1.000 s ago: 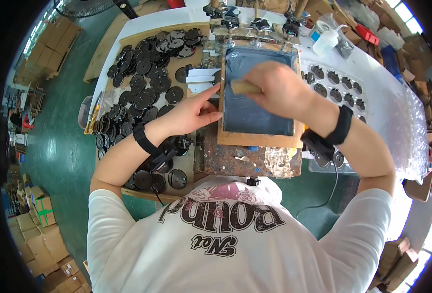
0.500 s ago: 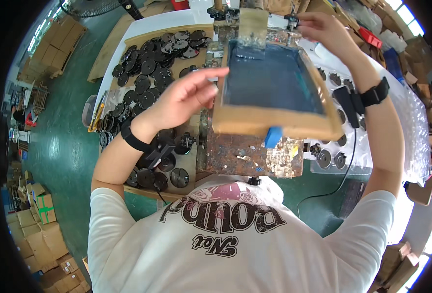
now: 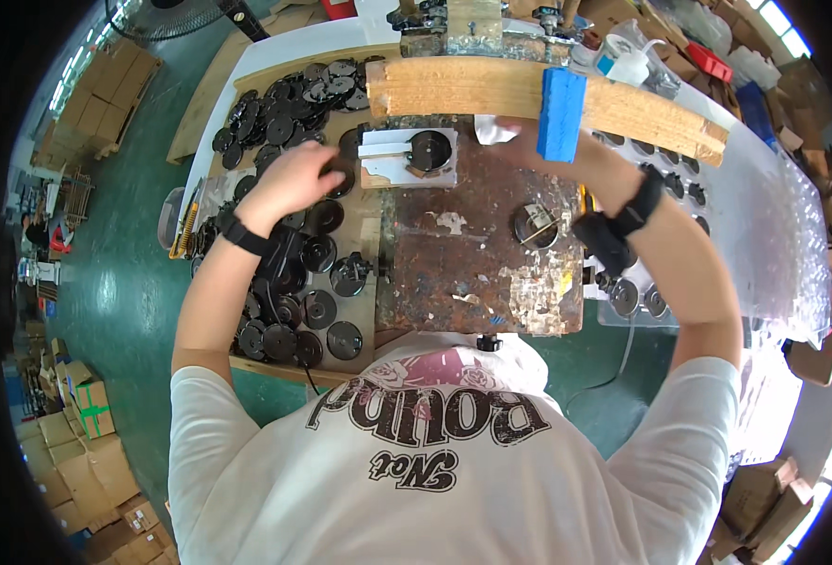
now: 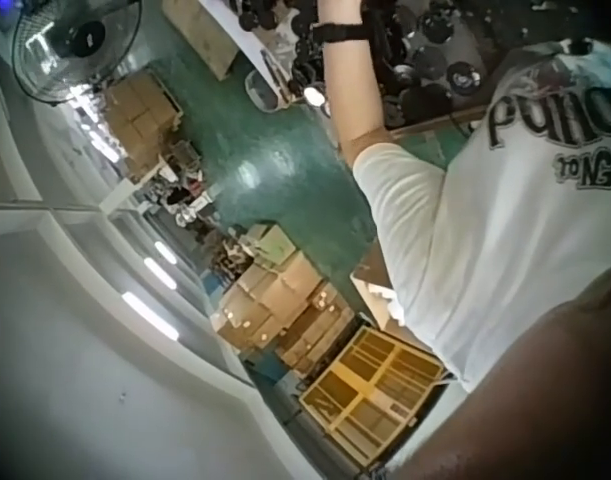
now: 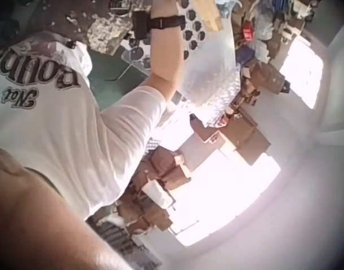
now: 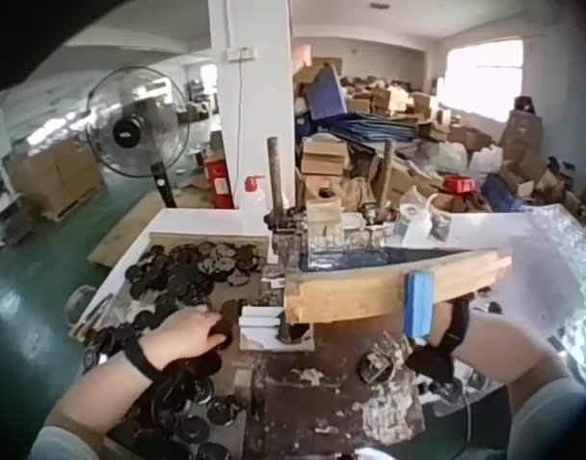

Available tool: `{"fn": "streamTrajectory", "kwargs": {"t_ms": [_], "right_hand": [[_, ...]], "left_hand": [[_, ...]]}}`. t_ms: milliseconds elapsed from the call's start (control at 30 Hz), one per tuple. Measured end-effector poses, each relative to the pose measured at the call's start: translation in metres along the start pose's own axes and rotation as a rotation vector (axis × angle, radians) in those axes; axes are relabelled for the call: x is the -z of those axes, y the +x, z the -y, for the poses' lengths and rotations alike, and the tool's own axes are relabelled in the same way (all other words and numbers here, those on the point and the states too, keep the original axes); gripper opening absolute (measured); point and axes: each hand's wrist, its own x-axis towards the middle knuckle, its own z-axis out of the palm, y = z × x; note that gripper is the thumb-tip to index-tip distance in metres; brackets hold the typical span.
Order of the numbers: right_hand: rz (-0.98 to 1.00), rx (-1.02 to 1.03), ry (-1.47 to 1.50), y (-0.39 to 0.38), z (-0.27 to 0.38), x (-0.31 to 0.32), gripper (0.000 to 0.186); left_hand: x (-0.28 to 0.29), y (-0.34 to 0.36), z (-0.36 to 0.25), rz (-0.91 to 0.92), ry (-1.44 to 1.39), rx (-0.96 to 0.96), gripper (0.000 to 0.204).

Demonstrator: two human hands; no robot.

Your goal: The person places a metal disc onto a jig, lowers a screen printing frame, and spreads ink across the mesh with a squeegee. After lifting the frame, the person removes the printed disc and places it into a plastic tray, occasionally wiping the screen with a cloth.

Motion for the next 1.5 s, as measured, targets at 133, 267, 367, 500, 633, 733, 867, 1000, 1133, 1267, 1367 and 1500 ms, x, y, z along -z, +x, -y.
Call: {"fn": "streamTrajectory", "kwargs": {"t_ms": [133, 267, 367, 500, 633, 733, 867, 1000, 1133, 1267, 1367, 1500], "right_hand": [[0.020, 0.102, 0.097, 0.038, 0.052, -0.026, 0.044], [0.127, 0.000, 0.017, 0.064, 0.077, -0.044, 0.041], [0.079, 0.049, -0.168, 0.064, 0.073, -0.044, 0.033], [0.130, -0.054, -0.065, 0.042, 0.044, -0.021, 0.031], [0.019, 0.040, 0.061, -0.002, -0.002, 0.008, 0.035], [0.113, -0.142, 0.048, -0.053, -0.047, 0.038, 0.034], [-0.018, -0.404, 0.036, -0.140, -0.098, 0.064, 0.030], [0.065, -0.596, -0.101, -0.208, -0.143, 0.070, 0.029], [0.128, -0.612, -0.217, -0.260, -0.187, 0.058, 0.028], [0.169, -0.467, -0.272, -0.270, -0.211, 0.058, 0.023], [0.349, -0.567, -0.278, -0.249, -0.199, 0.073, 0.028], [0.035, -0.674, -0.074, -0.204, -0.147, 0.091, 0.023]], "left_hand": [[-0.031, -0.009, 0.002, 0.125, 0.235, -0.086, 0.049], [-0.035, -0.019, -0.004, 0.156, 0.112, -0.120, 0.046], [-0.031, -0.015, -0.003, 0.153, -0.058, -0.153, 0.042], [-0.035, -0.006, -0.004, 0.074, -0.091, -0.005, 0.041], [-0.040, 0.009, -0.004, 0.164, 0.006, 0.144, 0.054], [-0.036, 0.021, -0.002, 0.270, -0.105, 0.128, 0.057], [-0.034, 0.028, 0.000, 0.299, -0.232, 0.047, 0.056], [-0.046, 0.024, 0.006, 0.135, -0.254, 0.022, 0.051], [-0.037, 0.018, 0.022, 0.221, -0.554, 0.219, 0.025], [0.003, 0.008, 0.024, 0.124, -0.752, 0.167, 0.027], [0.031, 0.009, 0.007, 0.080, -0.873, 0.048, 0.032], [0.028, 0.036, -0.031, 0.047, -0.956, -0.134, 0.031]]}}
